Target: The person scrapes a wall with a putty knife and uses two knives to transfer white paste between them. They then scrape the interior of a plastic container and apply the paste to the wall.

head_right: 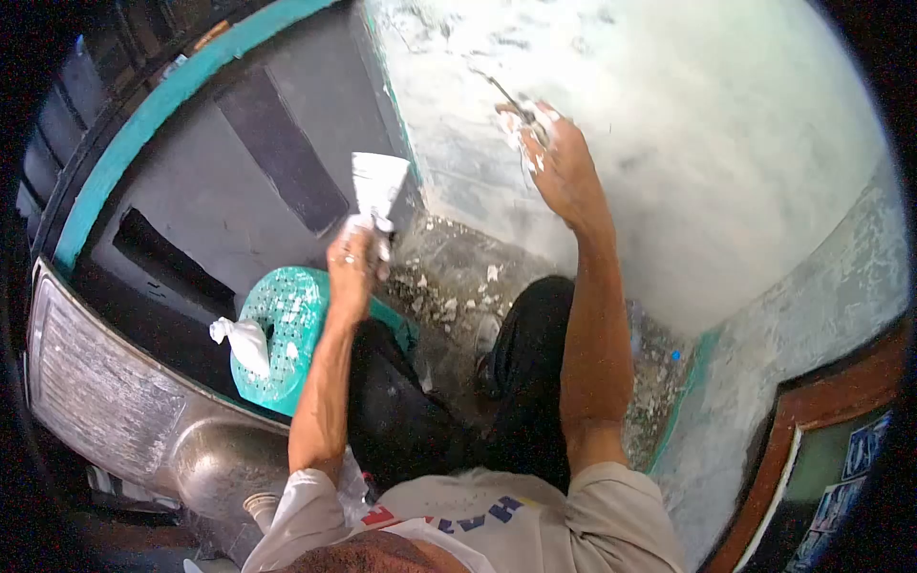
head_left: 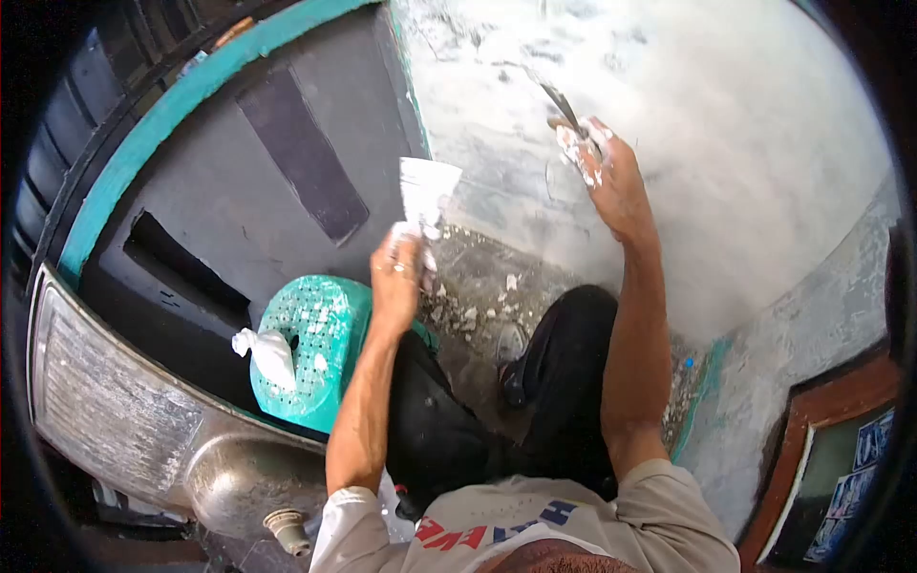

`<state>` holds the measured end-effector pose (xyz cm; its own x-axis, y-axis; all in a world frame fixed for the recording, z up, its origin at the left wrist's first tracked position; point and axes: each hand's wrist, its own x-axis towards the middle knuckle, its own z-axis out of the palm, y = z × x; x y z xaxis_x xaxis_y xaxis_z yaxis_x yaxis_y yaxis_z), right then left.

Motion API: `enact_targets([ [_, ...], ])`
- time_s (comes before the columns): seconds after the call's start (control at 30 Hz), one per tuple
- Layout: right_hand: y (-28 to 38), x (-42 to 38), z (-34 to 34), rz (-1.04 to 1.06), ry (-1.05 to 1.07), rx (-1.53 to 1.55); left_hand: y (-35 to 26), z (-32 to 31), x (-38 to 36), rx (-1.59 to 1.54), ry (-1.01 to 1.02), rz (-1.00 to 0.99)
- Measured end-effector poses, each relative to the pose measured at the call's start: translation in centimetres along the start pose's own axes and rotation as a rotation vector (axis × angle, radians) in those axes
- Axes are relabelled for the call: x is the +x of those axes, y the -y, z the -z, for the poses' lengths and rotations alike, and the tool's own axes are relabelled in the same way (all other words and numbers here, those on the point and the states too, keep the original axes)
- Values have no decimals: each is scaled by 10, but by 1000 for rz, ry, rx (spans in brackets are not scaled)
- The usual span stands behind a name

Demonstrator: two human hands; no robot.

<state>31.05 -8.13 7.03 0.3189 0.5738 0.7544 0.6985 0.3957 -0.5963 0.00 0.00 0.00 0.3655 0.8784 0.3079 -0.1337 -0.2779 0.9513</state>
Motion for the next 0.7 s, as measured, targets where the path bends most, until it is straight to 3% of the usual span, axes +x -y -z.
enact_targets([
  [0.07, 7, 9, -7, -134, -28, 98, -6, -21, 13, 46, 53, -34],
  [0.1, 33, -23, 1, -215, 31, 89, -20, -28, -32, -47, 65, 98],
  [0.17, 32, -18, -12, -420, 50, -139, -17, -34, -15, -44, 97, 73],
  [0.3, -20, -48, -36, -349, 53, -93, 15, -50, -4, -152, 117, 63],
  [0.37, -45, -58, -42, -154, 32, -167, 23, -52, -13, -227, 135, 164],
  [0.4, -42, -57, -39, -154, 40, -184, 23, -56, -20, -245, 137, 169],
  [0.47, -27, -54, -37, -374, 56, -50, 22, -60, -31, -255, 152, 205],
  [0.5, -33, -55, -39, -381, 63, -56, 25, -60, -32, -261, 150, 215],
  [0.57, -45, -60, -39, -161, 128, -80, 31, -60, -34, -193, 245, 132],
  [0.7, -21, -59, -43, -236, 226, -131, 30, -52, -36, -200, 288, 226],
])
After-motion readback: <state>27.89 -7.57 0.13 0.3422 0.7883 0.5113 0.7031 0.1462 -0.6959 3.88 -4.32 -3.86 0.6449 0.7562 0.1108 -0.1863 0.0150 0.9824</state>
